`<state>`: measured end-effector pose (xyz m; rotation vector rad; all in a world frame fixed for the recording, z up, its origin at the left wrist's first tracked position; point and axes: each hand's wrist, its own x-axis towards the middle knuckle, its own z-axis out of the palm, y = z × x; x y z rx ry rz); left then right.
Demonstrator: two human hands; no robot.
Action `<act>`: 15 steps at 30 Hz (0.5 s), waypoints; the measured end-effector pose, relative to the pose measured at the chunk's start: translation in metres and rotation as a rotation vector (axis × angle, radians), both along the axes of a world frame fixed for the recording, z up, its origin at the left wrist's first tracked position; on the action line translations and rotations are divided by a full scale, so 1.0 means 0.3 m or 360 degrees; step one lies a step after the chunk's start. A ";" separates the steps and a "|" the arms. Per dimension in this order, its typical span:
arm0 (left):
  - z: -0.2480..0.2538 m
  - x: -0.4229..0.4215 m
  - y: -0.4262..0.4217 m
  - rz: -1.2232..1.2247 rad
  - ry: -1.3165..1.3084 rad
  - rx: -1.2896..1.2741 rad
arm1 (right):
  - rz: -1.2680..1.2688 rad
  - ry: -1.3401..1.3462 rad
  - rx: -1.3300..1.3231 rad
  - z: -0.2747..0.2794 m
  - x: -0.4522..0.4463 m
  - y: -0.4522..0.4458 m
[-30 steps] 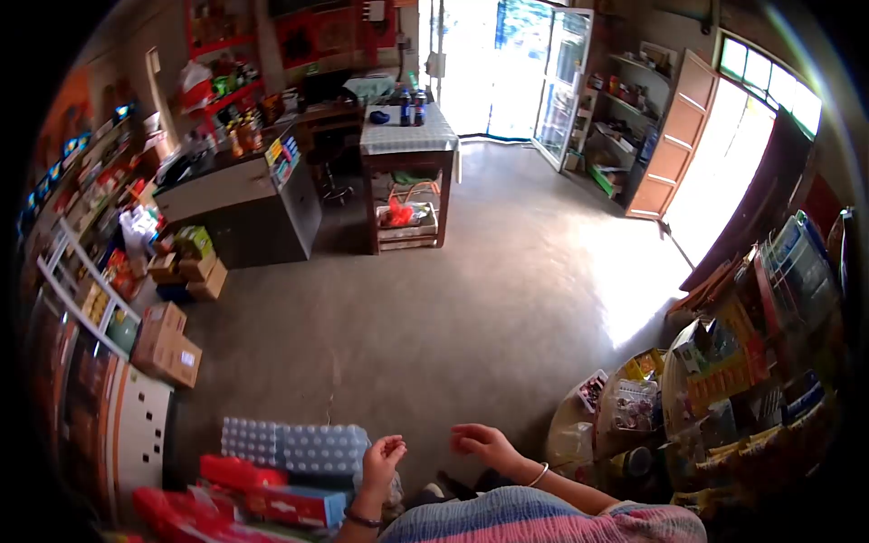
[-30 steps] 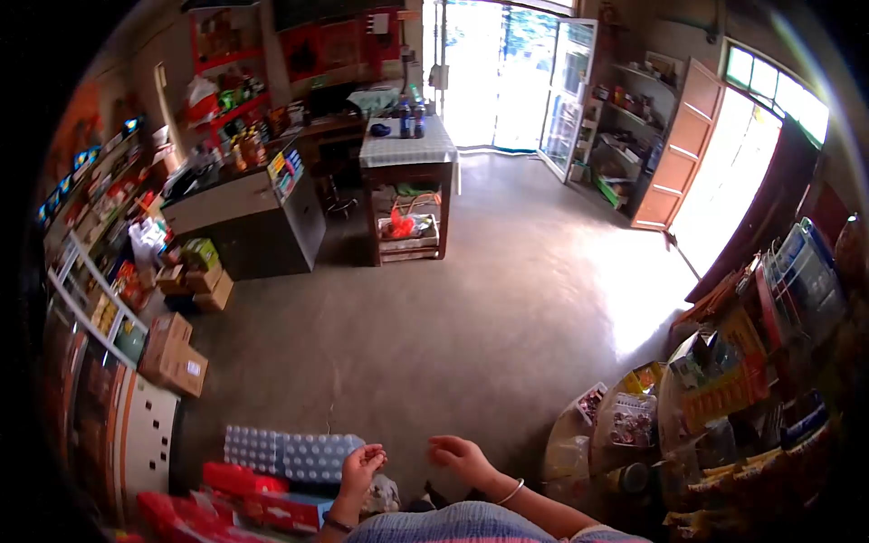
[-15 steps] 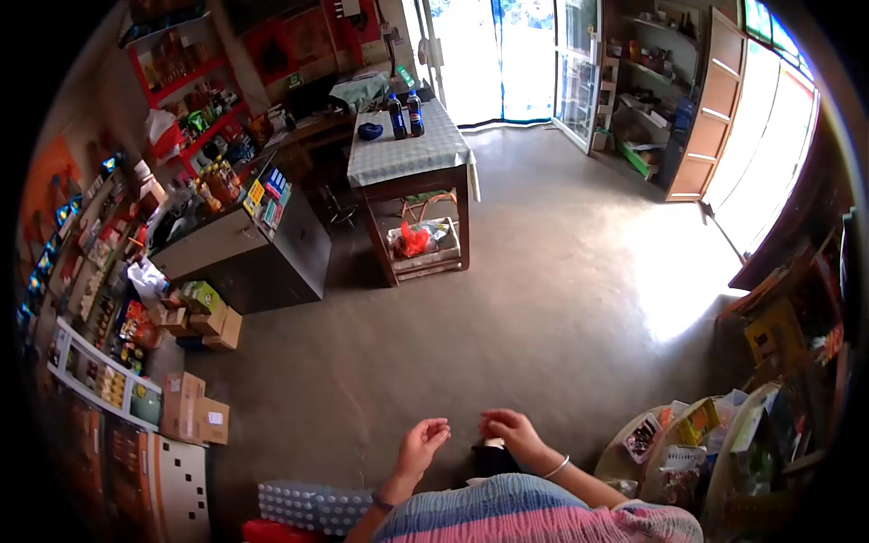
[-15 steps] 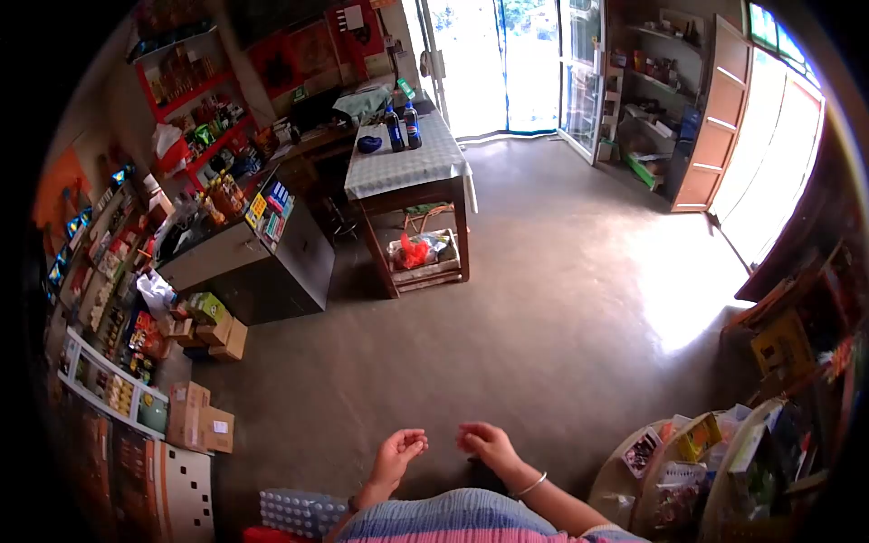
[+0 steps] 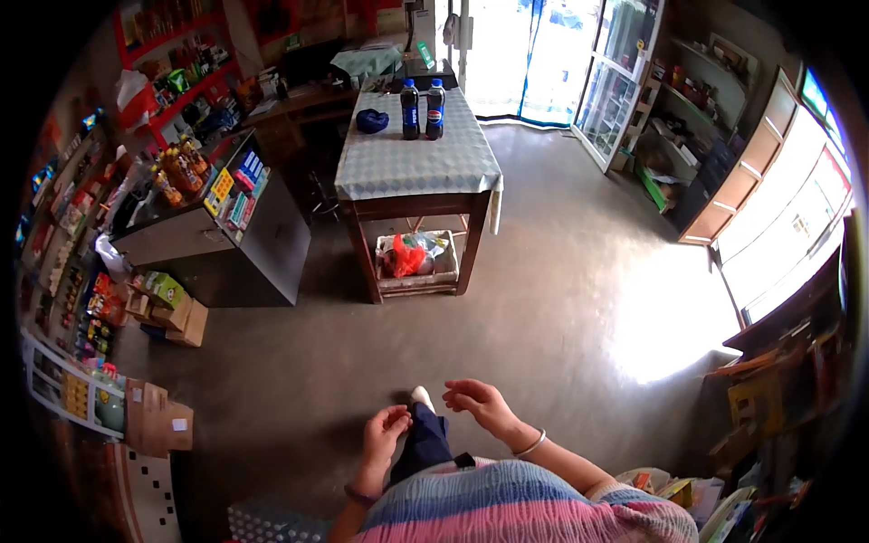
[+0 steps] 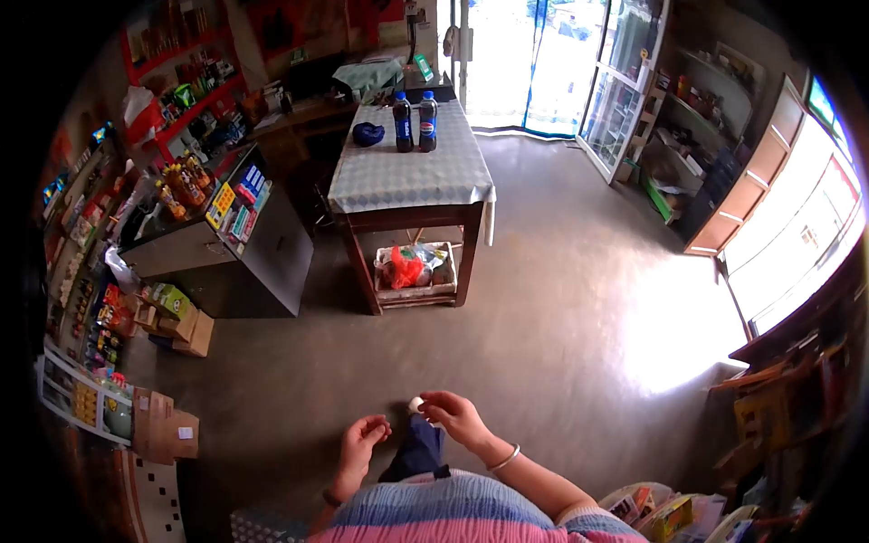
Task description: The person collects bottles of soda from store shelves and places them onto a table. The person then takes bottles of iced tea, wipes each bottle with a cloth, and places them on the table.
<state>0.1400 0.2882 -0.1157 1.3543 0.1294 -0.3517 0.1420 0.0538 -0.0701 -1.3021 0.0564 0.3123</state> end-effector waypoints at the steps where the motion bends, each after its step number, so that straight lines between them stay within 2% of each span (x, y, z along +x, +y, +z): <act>1: -0.028 0.092 0.002 0.0008 0.0000 -0.0070 | 0.0021 -0.0013 -0.0059 0.003 0.089 -0.002; 4: -0.013 0.388 -0.023 0.0035 0.0006 -0.0055 | 0.0002 0.0020 -0.0134 0.051 0.353 -0.004; 8: 0.056 0.782 -0.075 -0.0115 -0.0170 -0.0039 | -0.0072 -0.0134 -0.0230 0.128 0.699 -0.033; 11: 0.124 1.034 -0.133 -0.0274 -0.0379 0.0148 | -0.0208 -0.0188 -0.0155 0.115 0.905 -0.074; 15: 0.189 1.306 -0.258 -0.0390 -0.0401 0.0066 | -0.0322 -0.0166 -0.0122 0.049 1.153 -0.182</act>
